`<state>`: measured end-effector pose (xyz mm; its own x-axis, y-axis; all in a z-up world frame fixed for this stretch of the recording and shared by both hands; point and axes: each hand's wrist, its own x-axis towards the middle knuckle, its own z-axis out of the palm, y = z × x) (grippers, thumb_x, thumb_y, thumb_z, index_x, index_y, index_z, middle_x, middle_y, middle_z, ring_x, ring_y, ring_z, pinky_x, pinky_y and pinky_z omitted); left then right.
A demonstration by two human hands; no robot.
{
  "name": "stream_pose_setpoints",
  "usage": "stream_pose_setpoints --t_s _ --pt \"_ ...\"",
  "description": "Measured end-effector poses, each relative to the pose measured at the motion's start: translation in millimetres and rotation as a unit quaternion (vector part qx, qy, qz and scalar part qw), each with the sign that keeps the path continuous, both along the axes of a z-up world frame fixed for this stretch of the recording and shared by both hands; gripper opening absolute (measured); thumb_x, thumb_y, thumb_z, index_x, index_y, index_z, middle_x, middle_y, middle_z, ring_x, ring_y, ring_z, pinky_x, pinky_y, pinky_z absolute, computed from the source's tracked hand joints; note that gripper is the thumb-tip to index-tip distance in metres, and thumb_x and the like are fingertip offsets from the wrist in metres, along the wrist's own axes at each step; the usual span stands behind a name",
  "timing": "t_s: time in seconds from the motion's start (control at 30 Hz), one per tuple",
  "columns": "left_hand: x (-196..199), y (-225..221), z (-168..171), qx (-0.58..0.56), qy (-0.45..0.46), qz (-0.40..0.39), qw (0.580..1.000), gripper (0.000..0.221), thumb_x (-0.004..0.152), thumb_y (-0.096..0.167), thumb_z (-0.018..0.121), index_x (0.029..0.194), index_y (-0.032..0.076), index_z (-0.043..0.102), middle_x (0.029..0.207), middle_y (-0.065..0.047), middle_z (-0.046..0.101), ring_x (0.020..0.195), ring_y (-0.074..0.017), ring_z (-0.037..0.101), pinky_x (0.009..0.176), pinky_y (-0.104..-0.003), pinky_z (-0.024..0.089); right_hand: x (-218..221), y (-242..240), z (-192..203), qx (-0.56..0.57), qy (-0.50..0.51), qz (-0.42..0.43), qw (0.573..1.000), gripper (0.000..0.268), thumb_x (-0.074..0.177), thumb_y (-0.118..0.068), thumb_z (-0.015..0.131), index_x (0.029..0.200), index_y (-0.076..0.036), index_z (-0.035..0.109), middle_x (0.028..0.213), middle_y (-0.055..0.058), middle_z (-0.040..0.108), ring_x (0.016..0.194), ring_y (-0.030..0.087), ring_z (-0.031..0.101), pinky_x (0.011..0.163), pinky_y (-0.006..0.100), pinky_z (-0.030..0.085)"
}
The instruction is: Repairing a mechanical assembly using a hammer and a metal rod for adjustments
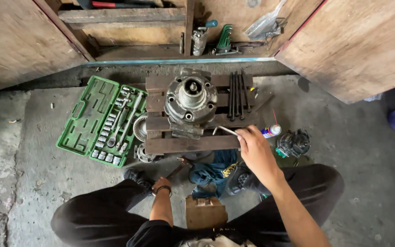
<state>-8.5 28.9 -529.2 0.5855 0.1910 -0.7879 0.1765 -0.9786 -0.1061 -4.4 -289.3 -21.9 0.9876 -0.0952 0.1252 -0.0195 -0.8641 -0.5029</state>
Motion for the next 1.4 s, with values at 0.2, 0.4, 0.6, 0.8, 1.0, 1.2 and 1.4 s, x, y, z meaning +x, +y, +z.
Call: stream_pose_setpoints --t_s 0.2,0.4,0.6,0.8,1.0,1.2,1.4 --pt "-7.2 -5.8 -5.6 -0.051 -0.109 -0.041 0.992 0.051 0.102 0.021 0.043 0.145 -0.007 0.044 0.128 -0.027 0.065 0.112 -0.0427 0.068 0.084 -0.059 0.055 1.4 4.7 -4.0 -0.035 -0.078 0.027 0.996 0.019 0.100 -0.011 0.056 0.110 -0.008 0.071 0.100 0.012 0.064 0.097 0.036 0.066 0.086 0.043 0.055" --pt "-27.8 9.9 0.7 -0.109 -0.152 -0.149 0.971 0.080 0.094 0.044 0.051 0.149 -0.013 0.038 0.120 -0.028 0.068 0.105 -0.0390 0.072 0.082 -0.049 0.061 1.0 9.4 -5.5 0.029 -0.119 0.006 0.992 0.015 0.100 -0.006 0.059 0.109 -0.006 0.071 0.099 0.014 0.065 0.097 0.038 0.066 0.089 0.043 0.054" --pt "-35.0 6.6 31.4 -0.196 -0.166 -0.018 0.966 0.081 0.096 0.053 0.044 0.149 -0.008 0.041 0.113 -0.026 0.072 0.103 -0.0417 0.072 0.084 -0.052 0.061 0.0 16.0 -8.4 0.004 -0.144 0.006 0.990 0.013 0.101 -0.006 0.059 0.109 -0.005 0.070 0.096 0.013 0.064 0.095 0.036 0.065 0.087 0.044 0.053" --pt "-28.1 -5.2 22.2 -0.197 -0.176 -0.049 0.963 0.079 0.099 0.048 0.042 0.151 -0.011 0.036 0.115 -0.028 0.069 0.106 -0.0415 0.071 0.087 -0.053 0.060 -0.9 22.0 -8.8 -0.009 -0.164 0.007 0.986 0.012 0.101 -0.006 0.060 0.107 -0.005 0.070 0.097 0.013 0.062 0.094 0.036 0.064 0.086 0.043 0.052" --pt "-19.0 -37.2 -1.5 -0.135 -0.163 -0.126 0.969 0.077 0.104 0.048 0.037 0.154 -0.011 0.029 0.131 -0.026 0.061 0.117 -0.0402 0.065 0.097 -0.048 0.057 0.3 19.9 -16.6 -0.038 -0.165 -0.004 0.985 0.011 0.099 -0.007 0.062 0.106 -0.006 0.071 0.097 0.012 0.061 0.094 0.036 0.062 0.087 0.044 0.051" --pt "-9.5 -51.6 -9.0 -0.152 -0.078 -0.080 0.982 0.080 0.103 0.052 0.030 0.157 -0.007 0.020 0.138 -0.024 0.056 0.123 -0.0391 0.062 0.099 -0.050 0.054 3.1 20.1 -21.3 -0.064 -0.173 -0.005 0.983 0.013 0.098 -0.008 0.063 0.107 -0.007 0.072 0.098 0.013 0.061 0.093 0.036 0.063 0.087 0.043 0.052" --pt "0.1 -10.6 22.0 -0.141 -0.108 0.076 0.981 0.072 0.094 0.059 0.034 0.131 0.005 0.065 0.116 -0.013 0.075 0.114 -0.0284 0.071 0.094 -0.041 0.059 4.6 19.9 -28.3 -0.069 -0.186 -0.003 0.980 0.013 0.099 -0.007 0.064 0.107 -0.005 0.073 0.100 0.013 0.061 0.094 0.035 0.063 0.088 0.042 0.052"
